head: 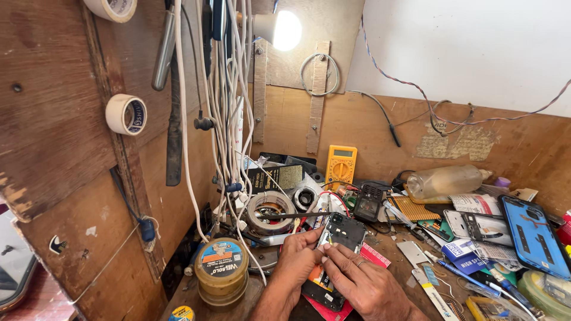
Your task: The person holds a disassembled mobile phone and uses a small screwdriver to manipulate internal components. The person repeatedly pries and adjusts parts inside the phone chassis while handling the device with both hands.
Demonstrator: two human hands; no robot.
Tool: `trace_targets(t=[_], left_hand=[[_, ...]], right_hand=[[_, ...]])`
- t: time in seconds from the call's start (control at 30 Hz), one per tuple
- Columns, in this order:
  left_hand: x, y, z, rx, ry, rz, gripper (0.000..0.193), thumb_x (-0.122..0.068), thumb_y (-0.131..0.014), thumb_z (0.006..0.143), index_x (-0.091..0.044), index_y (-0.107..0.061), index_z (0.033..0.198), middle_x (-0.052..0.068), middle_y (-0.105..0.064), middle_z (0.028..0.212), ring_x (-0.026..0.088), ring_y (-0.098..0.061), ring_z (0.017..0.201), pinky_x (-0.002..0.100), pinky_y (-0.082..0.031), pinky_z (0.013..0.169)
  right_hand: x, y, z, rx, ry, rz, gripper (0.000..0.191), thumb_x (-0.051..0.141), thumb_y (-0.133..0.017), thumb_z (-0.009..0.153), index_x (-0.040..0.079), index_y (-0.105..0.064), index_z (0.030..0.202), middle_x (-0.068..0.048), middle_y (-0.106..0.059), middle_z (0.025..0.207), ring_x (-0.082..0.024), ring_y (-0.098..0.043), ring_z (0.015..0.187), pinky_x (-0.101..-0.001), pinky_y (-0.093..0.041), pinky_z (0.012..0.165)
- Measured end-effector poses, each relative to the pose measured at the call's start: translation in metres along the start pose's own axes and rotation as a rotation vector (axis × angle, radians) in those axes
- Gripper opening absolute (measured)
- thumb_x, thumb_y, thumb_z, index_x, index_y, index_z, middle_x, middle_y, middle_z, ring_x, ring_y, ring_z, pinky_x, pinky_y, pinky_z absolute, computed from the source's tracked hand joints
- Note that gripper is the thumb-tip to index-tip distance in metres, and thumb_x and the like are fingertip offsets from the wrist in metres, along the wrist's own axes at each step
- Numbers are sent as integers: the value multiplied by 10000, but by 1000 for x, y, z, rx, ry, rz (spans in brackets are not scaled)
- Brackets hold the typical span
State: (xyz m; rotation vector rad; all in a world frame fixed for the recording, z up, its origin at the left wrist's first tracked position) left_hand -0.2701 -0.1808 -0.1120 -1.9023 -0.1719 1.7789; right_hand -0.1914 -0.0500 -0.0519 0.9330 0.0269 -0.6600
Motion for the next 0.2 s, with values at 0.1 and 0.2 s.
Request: trace_targets(t=[0.1,0.2], left_hand=[[2,2,0,-5,2,19,381,61,-586,907,52,-687,1274,81,-771,1038,93,-699,873,221,-559,761],[4,2,4,-7,17,-13,387,46,-602,911,38,-668,1292,82,-774,1044,102,-703,880,236,-562,769]], right_hand=[[0,0,-2,7,-7,12,489,162,-608,831,-79,-630,1256,-270,-629,1341,-381,-660,1223,-407,-559,971],[-2,1,-1,11,-15,12,493,164,-609,832,-76,-633,1262,-265,-628,1341,-380,-660,1222,-406,-559,969]])
Point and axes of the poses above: each hand's wrist, its own z-axis towards the middle knuckle, its own y-axis out of the back of the hand, x = y × z, the point moved 5 cm from there along z, towards the middle knuckle
